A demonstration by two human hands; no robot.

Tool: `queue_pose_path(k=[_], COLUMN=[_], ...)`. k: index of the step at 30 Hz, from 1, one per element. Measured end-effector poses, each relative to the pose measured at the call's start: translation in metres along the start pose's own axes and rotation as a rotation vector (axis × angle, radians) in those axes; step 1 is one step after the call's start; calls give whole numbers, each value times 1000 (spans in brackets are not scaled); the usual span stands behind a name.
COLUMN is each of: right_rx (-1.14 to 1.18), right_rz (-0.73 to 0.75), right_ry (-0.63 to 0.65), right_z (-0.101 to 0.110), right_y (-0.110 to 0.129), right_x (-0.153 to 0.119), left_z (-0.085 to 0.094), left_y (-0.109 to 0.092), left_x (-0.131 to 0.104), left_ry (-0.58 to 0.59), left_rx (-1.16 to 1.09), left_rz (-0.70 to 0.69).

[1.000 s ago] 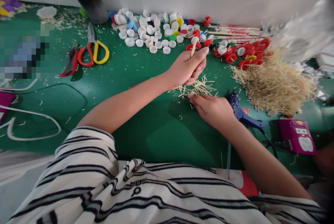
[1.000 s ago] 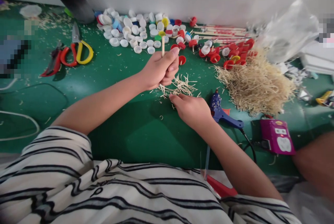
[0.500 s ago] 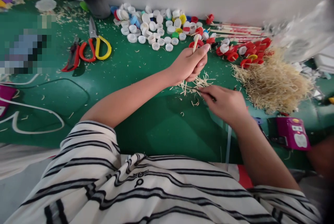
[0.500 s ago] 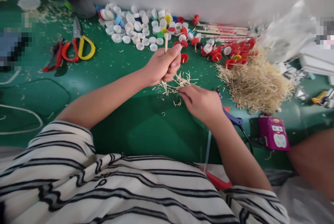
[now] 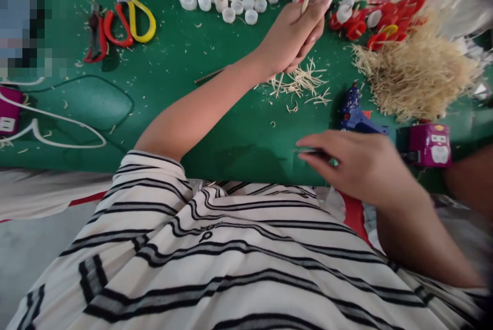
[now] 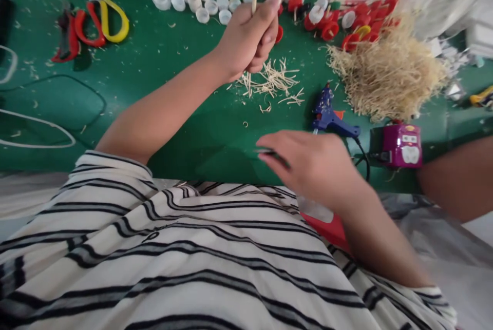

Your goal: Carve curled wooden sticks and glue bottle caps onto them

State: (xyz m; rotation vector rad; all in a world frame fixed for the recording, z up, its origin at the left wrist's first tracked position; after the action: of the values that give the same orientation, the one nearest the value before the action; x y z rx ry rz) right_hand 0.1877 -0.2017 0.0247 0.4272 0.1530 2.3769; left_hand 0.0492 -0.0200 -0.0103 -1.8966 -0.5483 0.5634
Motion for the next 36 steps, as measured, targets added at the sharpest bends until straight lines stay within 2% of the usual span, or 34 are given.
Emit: queue_pose_path(k=[4, 8, 10, 13, 16, 18, 21, 22, 24, 25, 26, 27, 28, 29, 32, 33, 34, 35, 36], right_rx=[95, 230, 257, 285, 287, 251, 182, 168, 157, 158, 162, 167, 171, 173, 166, 164, 166, 169, 178], right_rz=[51, -2, 1, 16, 79, 148, 237, 254, 274, 282, 294, 308, 322, 335, 366, 373, 379, 387, 401], right_ry=[142, 188, 229, 377, 550, 619, 650, 649, 643, 639, 633, 627, 623, 622, 636, 645, 652, 661, 670], right_z=[-41, -59, -65, -78, -95, -105, -115, -118, -122, -123, -125, -126, -127, -129, -133, -135, -135, -136, -136], right_y=[37, 52, 58, 68, 80, 86, 91, 92, 94, 95, 96, 98, 99, 101, 108, 110, 113, 117, 120], right_x=[-16, -17, -6, 21, 51, 66, 77, 78, 79, 79, 79, 80, 80, 81, 85, 86, 88, 89, 90], left_z=[-21, -28, -29, -29, -20, -11, 3, 6, 13, 11, 10, 14, 15, 14, 15, 13, 9, 5, -2], left_y=[-2, -5, -5, -3, -2, -3, -4, -5, -6, -3, -1, -1, 0, 1, -5, -8, -11, -13, -12], left_x=[-18, -30, -36, -45, -45, -37, -18, -11, -3, 1, 4, 3, 3, 3, -3, -5, -7, -9, -10], left_ry=[120, 132, 132, 138, 150, 146, 49, -26, -297, -232, -220, -311, -336, -253, -271, -243, -237, -234, -142], left_rx=[31, 71, 89, 118, 175, 232, 300, 306, 274, 313, 294, 216, 201, 260, 409, 554, 728, 1000, 1368], left_rz=[38, 19, 3, -25, -57, -83, -165, -239, -403, -379, -394, -462, -473, -435, -454, -439, -447, -438, -395])
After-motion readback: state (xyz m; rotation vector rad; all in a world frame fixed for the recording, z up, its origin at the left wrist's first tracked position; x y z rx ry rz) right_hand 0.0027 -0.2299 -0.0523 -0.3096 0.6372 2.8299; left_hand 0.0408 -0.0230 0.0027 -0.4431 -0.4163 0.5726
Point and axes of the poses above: each hand's wrist, its own x-axis towards the middle knuckle, its own z-axis out of the back of the hand, y = z × x, the point moved 3 cm from there along x, towards the middle knuckle, and after that the axes turned 6 degrees about z, right-handed, at the moved point
